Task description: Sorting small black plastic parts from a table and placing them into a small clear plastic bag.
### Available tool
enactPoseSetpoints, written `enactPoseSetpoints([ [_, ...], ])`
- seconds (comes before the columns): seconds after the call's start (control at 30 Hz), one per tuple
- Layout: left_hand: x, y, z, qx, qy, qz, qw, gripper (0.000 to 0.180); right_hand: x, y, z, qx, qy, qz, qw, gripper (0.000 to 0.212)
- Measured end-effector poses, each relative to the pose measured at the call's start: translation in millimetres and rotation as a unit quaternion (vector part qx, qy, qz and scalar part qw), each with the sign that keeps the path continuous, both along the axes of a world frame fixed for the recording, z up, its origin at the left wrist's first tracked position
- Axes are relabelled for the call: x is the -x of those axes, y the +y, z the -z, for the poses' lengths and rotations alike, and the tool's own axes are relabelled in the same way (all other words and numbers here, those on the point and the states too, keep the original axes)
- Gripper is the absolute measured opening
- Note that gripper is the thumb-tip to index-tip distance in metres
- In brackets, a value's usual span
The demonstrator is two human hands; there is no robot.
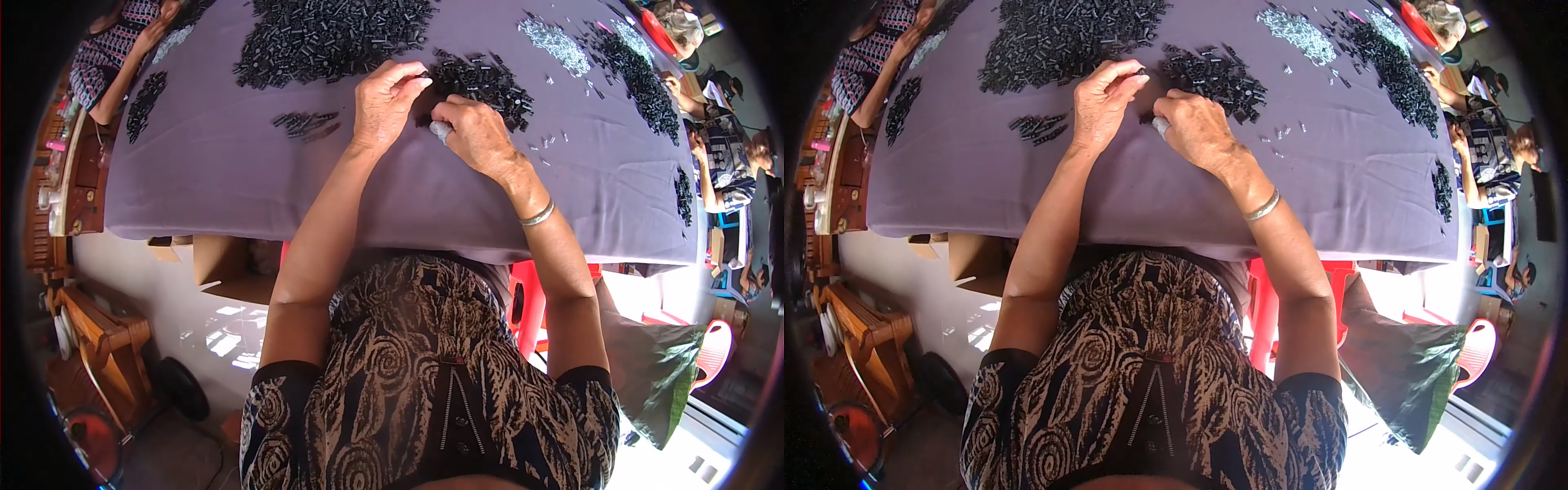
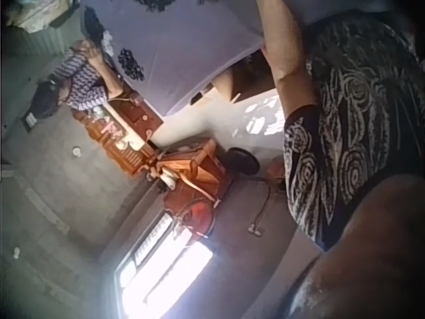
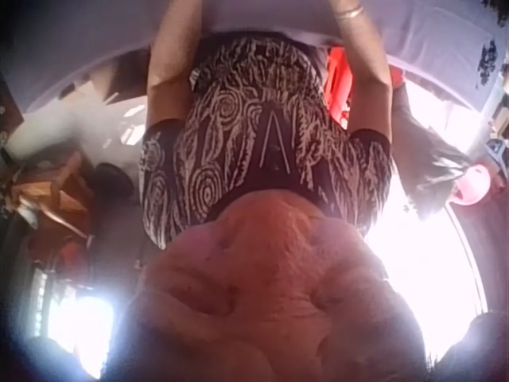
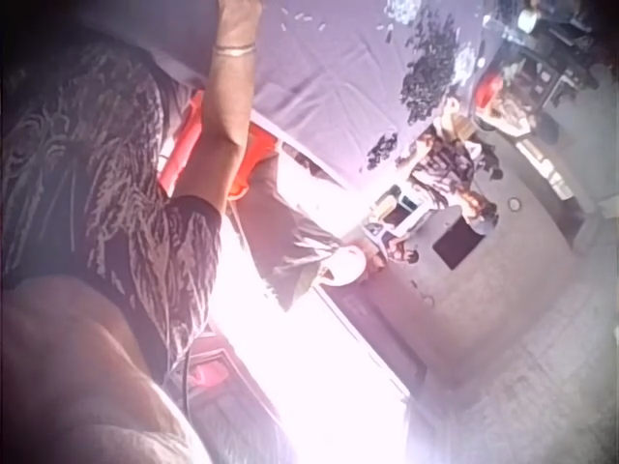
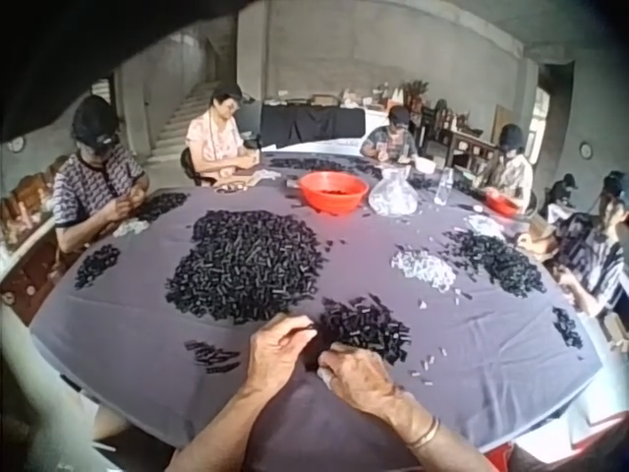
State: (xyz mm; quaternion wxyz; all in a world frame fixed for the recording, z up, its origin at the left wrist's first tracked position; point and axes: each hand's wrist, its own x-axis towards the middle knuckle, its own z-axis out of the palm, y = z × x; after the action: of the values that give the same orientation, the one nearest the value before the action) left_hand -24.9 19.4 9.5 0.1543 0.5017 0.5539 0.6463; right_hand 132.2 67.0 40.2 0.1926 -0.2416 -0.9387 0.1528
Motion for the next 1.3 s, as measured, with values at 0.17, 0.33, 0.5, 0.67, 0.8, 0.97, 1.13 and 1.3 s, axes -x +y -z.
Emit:
enactPoseSetpoints([
  [0.17,-1,-1,-1,-0.006,-0.013,0.025,1.000,0.017,1,-2,-4,0.041,-0.007,0.014,0.999,0.005],
  [0.33,1,1,-1,0.012,0.001,-0.011,1.000,0.017,-4,2,-3,0.058,0.021,0.028,0.998,0.008],
  [0.5,1,1,2,0.009,-0.019,-0.010,1.000,0.017,-3,4,-15,0.094,0.037,-0.011,0.995,0.010],
  [0.67,0,2,1,0.013,-0.022,-0.013,1.000,0.017,6,1,-1,0.021,0.001,-0.011,1.000,0.015],
  [0.8,-3,-1,-2,0.010,-0.023,0.007,1.000,0.016,8,1,2,-0.012,0.002,0.002,1.000,0.013],
  [0.97,-6,-2,-3,-0.003,-0.120,0.085,0.989,0.015,-3,16,-1,0.174,0.141,-0.002,0.974,0.010],
  [1.13,-15,-6,-8,0.013,-0.144,0.147,0.978,0.016,-22,31,-12,0.474,0.277,0.001,0.835,0.009],
  [1.3,-18,-9,-7,0.046,-0.106,0.196,0.974,0.019,-27,33,-1,0.514,0.308,-0.050,0.799,0.007],
])
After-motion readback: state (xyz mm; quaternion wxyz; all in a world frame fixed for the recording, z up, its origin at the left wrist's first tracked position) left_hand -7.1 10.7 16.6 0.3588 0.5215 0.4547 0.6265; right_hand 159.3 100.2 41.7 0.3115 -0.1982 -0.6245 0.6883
